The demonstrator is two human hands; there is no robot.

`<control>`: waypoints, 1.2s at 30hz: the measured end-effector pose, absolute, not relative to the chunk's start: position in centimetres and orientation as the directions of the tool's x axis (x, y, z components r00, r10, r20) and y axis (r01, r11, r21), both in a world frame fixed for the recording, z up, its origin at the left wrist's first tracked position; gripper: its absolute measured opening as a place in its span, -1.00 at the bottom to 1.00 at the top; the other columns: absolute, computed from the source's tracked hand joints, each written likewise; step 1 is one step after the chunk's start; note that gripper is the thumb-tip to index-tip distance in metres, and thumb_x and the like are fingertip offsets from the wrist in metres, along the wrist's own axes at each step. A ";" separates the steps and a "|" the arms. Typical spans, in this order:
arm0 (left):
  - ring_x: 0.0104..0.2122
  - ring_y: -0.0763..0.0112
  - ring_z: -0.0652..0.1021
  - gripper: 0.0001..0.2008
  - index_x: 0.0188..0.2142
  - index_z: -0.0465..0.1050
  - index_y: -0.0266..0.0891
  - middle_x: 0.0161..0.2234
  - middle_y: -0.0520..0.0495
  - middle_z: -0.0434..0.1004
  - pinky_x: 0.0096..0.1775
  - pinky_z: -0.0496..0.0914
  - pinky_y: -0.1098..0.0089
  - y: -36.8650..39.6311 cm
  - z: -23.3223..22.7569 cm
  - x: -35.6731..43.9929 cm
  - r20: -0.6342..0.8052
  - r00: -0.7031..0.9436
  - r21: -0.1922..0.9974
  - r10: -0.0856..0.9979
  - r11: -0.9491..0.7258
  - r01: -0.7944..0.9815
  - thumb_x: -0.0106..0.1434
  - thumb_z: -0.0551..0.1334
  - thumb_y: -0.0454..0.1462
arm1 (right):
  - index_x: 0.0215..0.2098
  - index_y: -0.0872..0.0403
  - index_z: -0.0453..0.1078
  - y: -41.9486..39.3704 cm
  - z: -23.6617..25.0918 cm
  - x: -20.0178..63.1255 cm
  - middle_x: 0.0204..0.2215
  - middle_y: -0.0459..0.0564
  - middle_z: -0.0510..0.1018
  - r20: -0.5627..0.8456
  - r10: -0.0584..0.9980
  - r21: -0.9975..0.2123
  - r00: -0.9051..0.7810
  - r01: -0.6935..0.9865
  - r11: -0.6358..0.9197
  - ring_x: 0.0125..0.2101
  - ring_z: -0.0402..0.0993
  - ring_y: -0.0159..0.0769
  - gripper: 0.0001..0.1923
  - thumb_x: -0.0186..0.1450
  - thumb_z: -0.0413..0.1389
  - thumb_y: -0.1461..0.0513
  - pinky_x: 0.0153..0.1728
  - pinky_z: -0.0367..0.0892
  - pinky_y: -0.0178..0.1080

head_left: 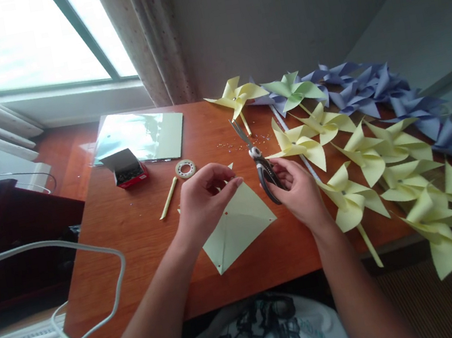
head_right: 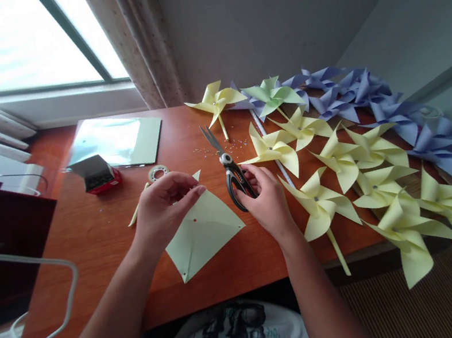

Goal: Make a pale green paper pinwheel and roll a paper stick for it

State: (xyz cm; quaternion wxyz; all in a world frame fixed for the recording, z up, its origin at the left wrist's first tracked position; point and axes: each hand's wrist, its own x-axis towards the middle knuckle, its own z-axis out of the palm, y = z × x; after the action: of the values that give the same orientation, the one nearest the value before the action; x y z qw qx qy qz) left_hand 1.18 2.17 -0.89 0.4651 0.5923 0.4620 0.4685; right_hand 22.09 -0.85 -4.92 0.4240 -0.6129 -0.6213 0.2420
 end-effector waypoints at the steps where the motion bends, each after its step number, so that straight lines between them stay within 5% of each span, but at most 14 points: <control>1: -0.50 0.45 0.49 -0.80 -0.39 0.50 -0.21 -0.44 -0.02 0.55 -0.50 0.35 0.44 2.1 -0.8 1.2 0.120 0.136 0.987 0.983 -0.134 0.093 0.14 0.44 -0.17 | 0.13 0.03 0.41 -0.8 -4.9 22.0 -0.09 0.10 0.55 0.247 0.961 -0.805 0.126 0.579 0.131 -0.18 0.57 -0.19 -0.56 0.30 0.23 0.13 -0.13 0.56 -0.14; 15: -0.55 0.50 0.40 -0.78 -0.42 0.49 -0.23 -0.49 0.01 0.51 -0.53 0.27 0.45 1.9 -0.3 1.1 0.129 0.155 0.984 0.979 -0.146 0.103 0.16 0.44 -0.16 | -0.03 0.03 0.52 -0.6 -5.1 21.3 -0.12 0.14 0.65 0.395 0.916 -0.493 0.064 0.857 0.153 -0.07 0.56 0.03 -0.70 0.27 0.25 0.18 -0.01 0.44 0.00; 36: -0.50 0.47 0.41 -0.80 -0.42 0.49 -0.23 -0.48 0.00 0.50 -0.51 0.27 0.45 2.0 -0.2 1.0 0.161 0.173 0.970 0.972 -0.188 0.156 0.20 0.40 -0.17 | -0.06 0.06 0.52 -0.2 -5.1 21.8 -0.13 0.16 0.63 0.353 0.935 -0.494 0.022 0.853 0.167 -0.10 0.53 0.03 -0.73 0.28 0.22 0.19 -0.04 0.43 0.01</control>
State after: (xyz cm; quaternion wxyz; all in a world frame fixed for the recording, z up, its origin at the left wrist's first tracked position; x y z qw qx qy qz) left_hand 0.98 1.95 -0.21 0.4474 0.6213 0.4537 0.4559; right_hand 21.80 -0.25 -5.07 0.3141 -0.6421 -0.6963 0.0654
